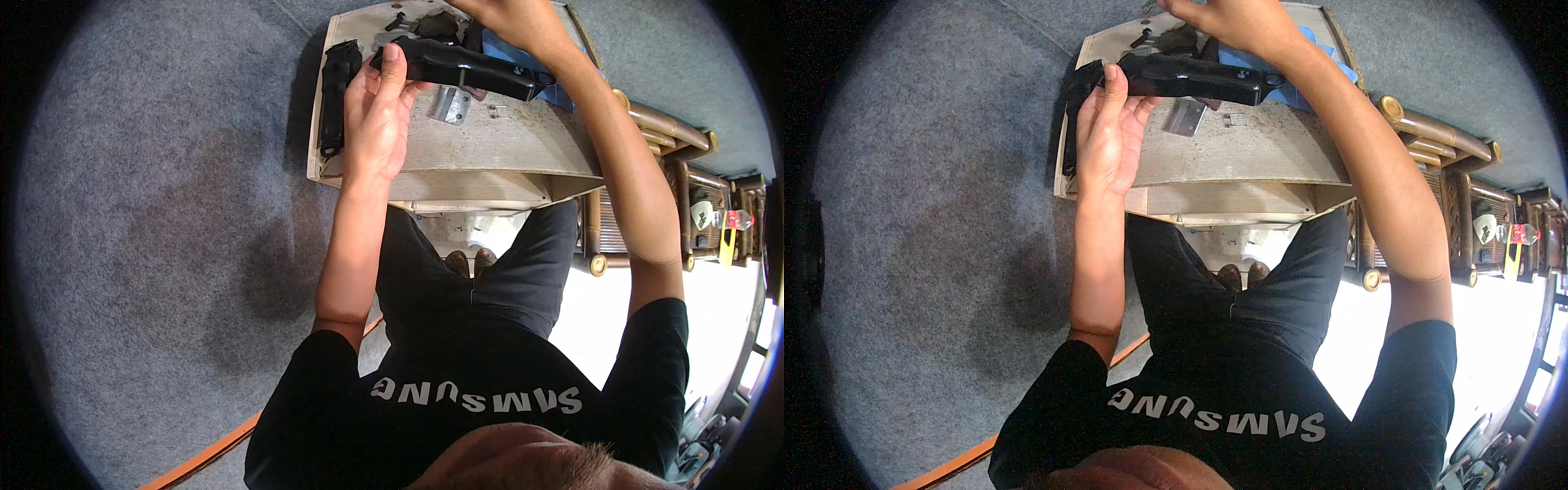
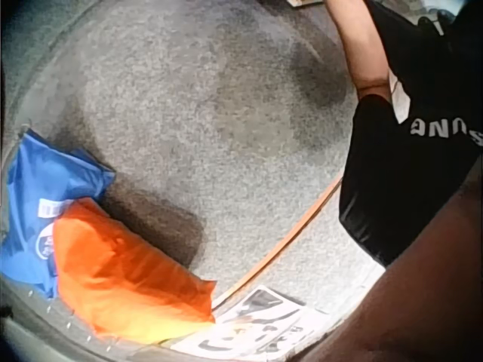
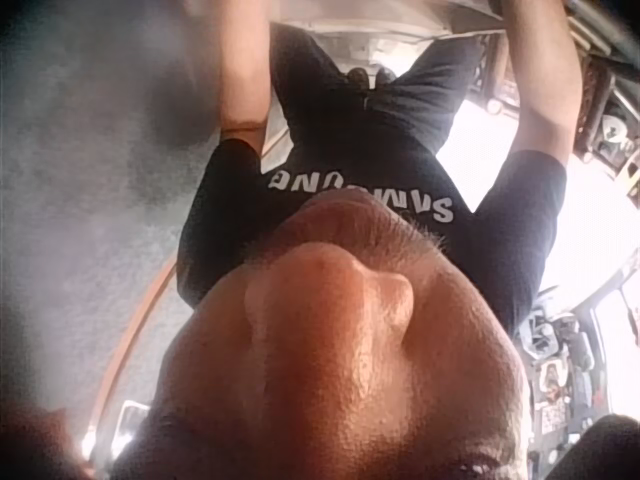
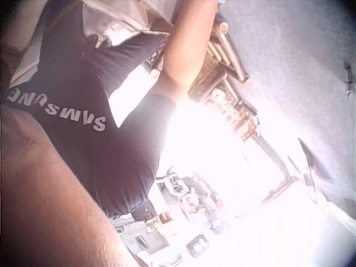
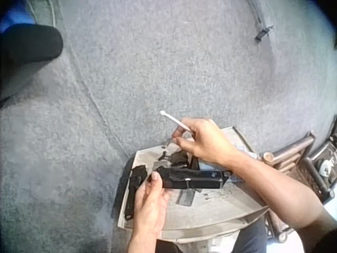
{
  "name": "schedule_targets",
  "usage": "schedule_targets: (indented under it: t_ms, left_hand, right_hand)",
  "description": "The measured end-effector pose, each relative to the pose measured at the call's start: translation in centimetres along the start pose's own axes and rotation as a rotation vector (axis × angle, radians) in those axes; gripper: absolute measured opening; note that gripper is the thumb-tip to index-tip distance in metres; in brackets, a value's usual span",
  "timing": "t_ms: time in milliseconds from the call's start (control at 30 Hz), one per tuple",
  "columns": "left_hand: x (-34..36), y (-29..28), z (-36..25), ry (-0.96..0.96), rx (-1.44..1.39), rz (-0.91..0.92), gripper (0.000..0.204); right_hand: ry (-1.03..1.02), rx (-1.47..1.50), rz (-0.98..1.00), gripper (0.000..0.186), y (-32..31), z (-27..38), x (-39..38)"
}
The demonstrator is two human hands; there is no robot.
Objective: The person uses a screwdriver to disassemble the housing of a hair clipper, removes internal components, and handles a replacement blade assembly.
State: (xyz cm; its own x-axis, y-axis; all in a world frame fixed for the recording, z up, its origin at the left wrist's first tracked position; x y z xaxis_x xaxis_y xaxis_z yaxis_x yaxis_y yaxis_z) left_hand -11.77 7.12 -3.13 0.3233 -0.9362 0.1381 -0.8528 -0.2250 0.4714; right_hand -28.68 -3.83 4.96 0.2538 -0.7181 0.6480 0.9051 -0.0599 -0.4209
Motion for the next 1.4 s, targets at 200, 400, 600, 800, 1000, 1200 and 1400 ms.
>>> schedule_targets:
  t_ms: [200, 400, 600, 800, 1000, 1200, 1400]
  left_hand:
    - [0.0, -0.4, 0.2, -0.013, -0.040, 0.000, 0.032]
    - [0.0, -0.3, 0.1, 0.016, -0.002, 0.028, 0.031]
    - [-0.2, -0.4, -0.1, -0.015, -0.075, 0.003, 0.029]
    - [-0.3, -0.1, 0.0, 0.031, -0.105, 0.017, 0.031]
    - [-0.5, -0.9, -0.1, 0.028, -0.133, 0.055, 0.030]
    - [-0.6, 0.1, -0.1, 0.025, -0.138, 0.003, 0.029]
    - [-0.2, -0.4, 0.2, 0.045, -0.120, 0.016, 0.030]
  right_hand:
    - [-0.002, 0.023, 0.009, 0.015, 0.0, 0.0, 0.0]
    - [-0.003, -0.041, 0.017, 0.015, 0.0, 0.2, 0.0]
    - [-0.091, 0.033, 0.051, 0.017, 0.4, -0.6, -0.1]
    - [-0.300, -0.269, 0.206, 0.015, -1.1, -1.6, 0.5]
    - [-0.159, -0.257, 0.343, 0.021, -3.5, -1.0, 1.1]
    - [-0.164, -0.428, 0.451, 0.026, -4.4, -3.2, 1.0]
    - [0.041, -0.304, 0.274, 0.034, -4.4, -0.5, 1.4]
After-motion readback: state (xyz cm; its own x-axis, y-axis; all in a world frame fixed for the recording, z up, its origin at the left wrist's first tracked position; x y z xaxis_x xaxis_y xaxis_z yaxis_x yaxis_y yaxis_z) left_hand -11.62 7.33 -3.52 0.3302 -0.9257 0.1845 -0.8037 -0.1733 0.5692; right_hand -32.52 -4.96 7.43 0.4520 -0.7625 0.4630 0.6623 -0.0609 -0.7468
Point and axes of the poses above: each hand's wrist, its own x-axis towards the middle knuckle, its own y-axis out of the palm, z = x × y, the point moved 1 cm from there along x, towards the middle knuckle, and after that the axes turned 8 degrees about -z, right-handed, at the moved point
